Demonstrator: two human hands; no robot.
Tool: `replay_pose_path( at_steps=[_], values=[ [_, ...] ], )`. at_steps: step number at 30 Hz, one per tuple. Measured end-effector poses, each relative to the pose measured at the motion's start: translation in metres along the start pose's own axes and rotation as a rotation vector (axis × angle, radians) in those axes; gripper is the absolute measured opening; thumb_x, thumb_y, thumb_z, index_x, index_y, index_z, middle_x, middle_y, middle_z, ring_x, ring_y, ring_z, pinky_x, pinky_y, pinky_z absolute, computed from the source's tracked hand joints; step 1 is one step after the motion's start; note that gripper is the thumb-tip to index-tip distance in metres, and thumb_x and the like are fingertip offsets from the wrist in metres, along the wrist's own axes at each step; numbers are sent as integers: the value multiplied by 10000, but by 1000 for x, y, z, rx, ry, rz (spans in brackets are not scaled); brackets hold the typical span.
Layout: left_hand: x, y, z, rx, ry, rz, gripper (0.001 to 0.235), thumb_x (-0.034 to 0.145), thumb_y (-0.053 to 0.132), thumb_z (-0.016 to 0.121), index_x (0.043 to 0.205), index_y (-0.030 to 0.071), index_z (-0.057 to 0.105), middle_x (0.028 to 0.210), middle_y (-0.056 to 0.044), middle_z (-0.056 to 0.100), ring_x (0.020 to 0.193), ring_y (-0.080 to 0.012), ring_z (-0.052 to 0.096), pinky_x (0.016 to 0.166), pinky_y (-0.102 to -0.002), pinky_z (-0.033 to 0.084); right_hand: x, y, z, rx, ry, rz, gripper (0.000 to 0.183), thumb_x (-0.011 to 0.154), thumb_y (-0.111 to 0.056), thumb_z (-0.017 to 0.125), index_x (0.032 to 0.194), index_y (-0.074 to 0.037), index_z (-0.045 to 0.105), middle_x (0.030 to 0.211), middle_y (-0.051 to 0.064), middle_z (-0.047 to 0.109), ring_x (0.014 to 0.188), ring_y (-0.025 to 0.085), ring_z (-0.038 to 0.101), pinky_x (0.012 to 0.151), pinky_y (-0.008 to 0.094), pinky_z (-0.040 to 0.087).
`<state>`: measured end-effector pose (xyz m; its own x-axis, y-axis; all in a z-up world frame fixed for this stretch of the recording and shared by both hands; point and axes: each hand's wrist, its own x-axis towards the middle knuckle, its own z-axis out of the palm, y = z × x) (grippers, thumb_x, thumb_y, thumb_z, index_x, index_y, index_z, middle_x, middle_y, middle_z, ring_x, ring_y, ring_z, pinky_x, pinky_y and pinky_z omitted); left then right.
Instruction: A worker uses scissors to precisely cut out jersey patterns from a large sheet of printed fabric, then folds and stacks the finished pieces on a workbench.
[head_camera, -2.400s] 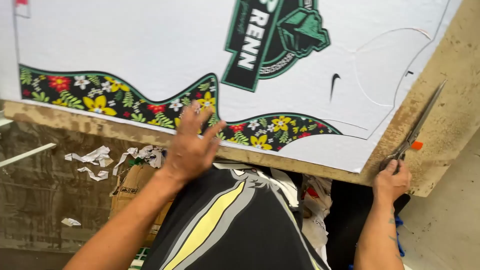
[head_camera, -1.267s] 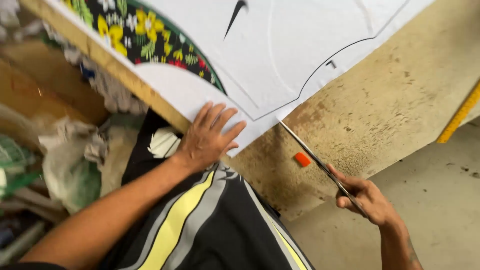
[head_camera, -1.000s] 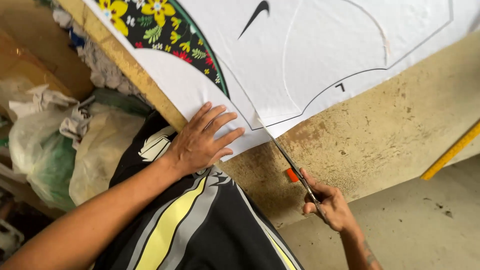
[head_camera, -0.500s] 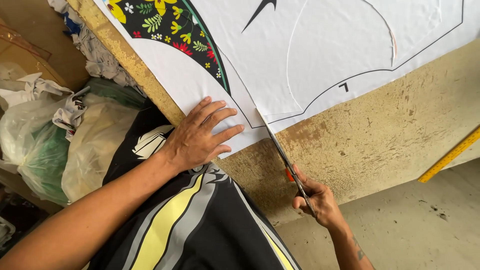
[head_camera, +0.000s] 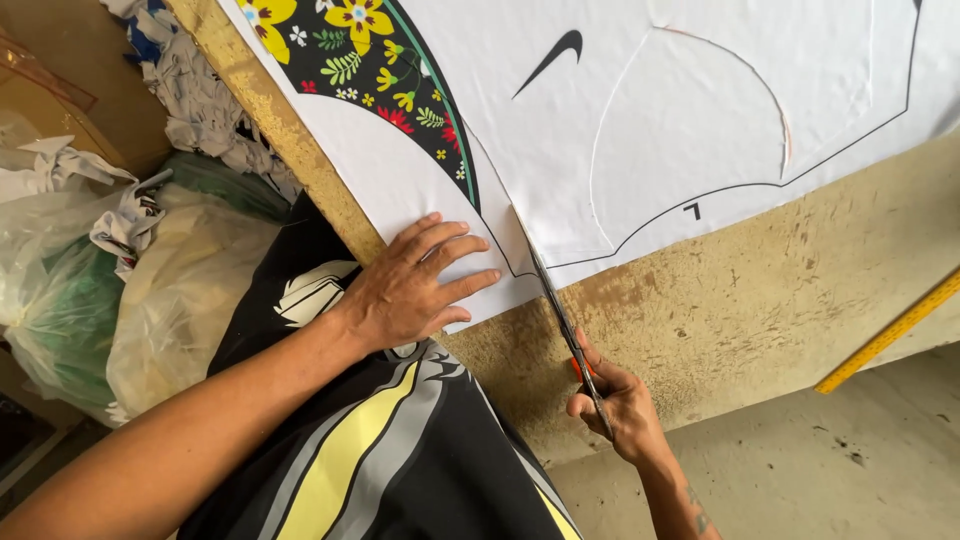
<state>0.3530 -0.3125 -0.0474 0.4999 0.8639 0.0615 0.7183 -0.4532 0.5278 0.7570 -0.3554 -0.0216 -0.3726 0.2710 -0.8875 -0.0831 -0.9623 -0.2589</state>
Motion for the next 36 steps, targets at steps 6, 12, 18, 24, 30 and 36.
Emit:
replay_pose_path(
  at_steps=[6,12,18,24,30,36],
  values=[
    [-1,-5,1,-69,61,3,767,726,444,1056,1378,262,695,1486,-57,574,1422,-309,522,1260,-515,418,16,-35,41,73,-77,-93,765,1003,6,718,1674,78,359,830,1,416,717,108,556,794,366,787],
    [-5,-13,11,-72,94,12,850,677,557,1053,1412,293,716,1501,-30,542,1420,-276,471,1225,-480,436,29,-59,32,223,64,166,543,1156,-157,375,1683,-76,472,644,295,743,377,140,544,317,224,414],
    [-6,-17,11,-165,139,9,798,685,494,1073,1368,271,724,1504,-27,551,1425,-274,516,1214,-465,466,60,-83,26,687,-191,274,432,1190,-136,410,1588,-34,544,832,117,623,775,487,814,472,349,720],
    [-10,-20,19,-160,134,9,854,687,557,1046,1423,274,718,1541,-35,538,1439,-270,490,1232,-443,432,59,-124,33,421,-135,407,510,1128,-111,486,1632,-172,534,653,158,719,671,322,841,298,247,486],
    [-11,-21,20,-176,129,-10,688,832,538,966,1424,294,716,1537,6,538,1456,-225,481,1266,-418,394,86,-166,40,1106,-307,827,379,1157,-223,479,1493,-248,653,772,62,595,1139,696,646,904,740,648],
    [-11,-20,27,-179,181,-27,605,852,525,968,1370,312,741,1484,21,549,1452,-205,493,1263,-398,363,74,-194,61,-385,-281,181,1060,823,-282,941,1710,-56,407,656,-78,336,475,37,287,361,200,245]
  ],
)
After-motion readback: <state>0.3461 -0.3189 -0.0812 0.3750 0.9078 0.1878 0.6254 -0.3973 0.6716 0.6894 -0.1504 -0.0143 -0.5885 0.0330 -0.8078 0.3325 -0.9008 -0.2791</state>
